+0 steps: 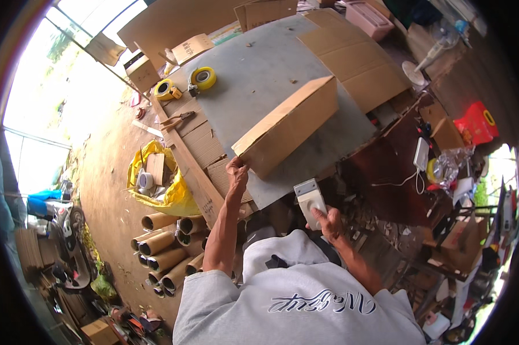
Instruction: The person assembles a cardboard box on a workbench. They fold the flaps, secure them with a handheld tape dispenser, and use a utility knife to trim excess cardboard. The box is then inspected and adjusted.
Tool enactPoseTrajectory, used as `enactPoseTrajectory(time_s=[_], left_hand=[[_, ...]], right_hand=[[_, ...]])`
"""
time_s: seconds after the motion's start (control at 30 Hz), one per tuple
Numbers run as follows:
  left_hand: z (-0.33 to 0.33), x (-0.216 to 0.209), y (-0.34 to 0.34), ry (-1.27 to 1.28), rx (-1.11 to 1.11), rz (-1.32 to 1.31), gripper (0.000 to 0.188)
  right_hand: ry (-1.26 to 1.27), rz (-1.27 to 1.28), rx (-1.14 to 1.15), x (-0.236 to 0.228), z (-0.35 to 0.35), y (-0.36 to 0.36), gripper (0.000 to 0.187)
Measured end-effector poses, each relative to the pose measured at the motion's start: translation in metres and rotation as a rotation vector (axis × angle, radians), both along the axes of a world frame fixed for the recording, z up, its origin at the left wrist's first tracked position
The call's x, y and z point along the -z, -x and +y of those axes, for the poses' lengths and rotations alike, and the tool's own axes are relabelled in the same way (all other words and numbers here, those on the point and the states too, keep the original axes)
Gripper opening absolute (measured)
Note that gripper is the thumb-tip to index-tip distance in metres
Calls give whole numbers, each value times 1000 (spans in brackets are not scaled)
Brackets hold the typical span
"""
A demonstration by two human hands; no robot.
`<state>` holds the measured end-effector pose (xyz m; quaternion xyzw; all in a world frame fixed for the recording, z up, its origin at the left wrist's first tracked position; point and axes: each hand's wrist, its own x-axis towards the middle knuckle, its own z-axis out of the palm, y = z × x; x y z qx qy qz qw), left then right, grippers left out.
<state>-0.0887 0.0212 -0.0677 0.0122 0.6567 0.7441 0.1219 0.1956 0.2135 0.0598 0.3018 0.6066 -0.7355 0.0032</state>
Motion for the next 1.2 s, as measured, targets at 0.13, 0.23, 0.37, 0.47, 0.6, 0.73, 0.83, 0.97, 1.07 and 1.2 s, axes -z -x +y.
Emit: enactPoseTrajectory(time_s=[0.13, 0.23, 0.37, 0.47, 0.6, 0.73, 0.83, 0.97, 1.07, 1.2], left_hand=[[-31, 14, -1, 322, -117, 97, 14], [0, -30, -24, 580, -535, 375, 18], [18, -108, -72, -58, 251, -369, 42], [24, -132, -85, -296, 414, -734, 41], [8, -112, -66, -234, 417, -678, 31], [1, -124, -32, 128, 450, -460, 27], [-9, -118, 2, 294, 458, -232, 25], [-13, -121, 50, 392, 493, -98, 19], [-13, -114, 79, 432, 310, 97, 16], [-20, -102, 105, 630, 368, 218, 15]], right_hand=[[65, 121, -158, -6, 3, 14, 41], [57, 188, -221, -20, 5, 30, 39], [37, 189, -334, -25, 4, 49, 41], [4, 139, -400, -22, 3, 60, 40], [-66, 43, -482, -11, 7, 75, 40], [-16, -10, -482, -12, 0, 102, 44], [11, -34, -483, -20, -11, 137, 45], [127, -102, -447, -22, -19, 169, 45], [156, -110, -436, -15, -20, 171, 46], [163, -135, -394, 7, -26, 159, 47]])
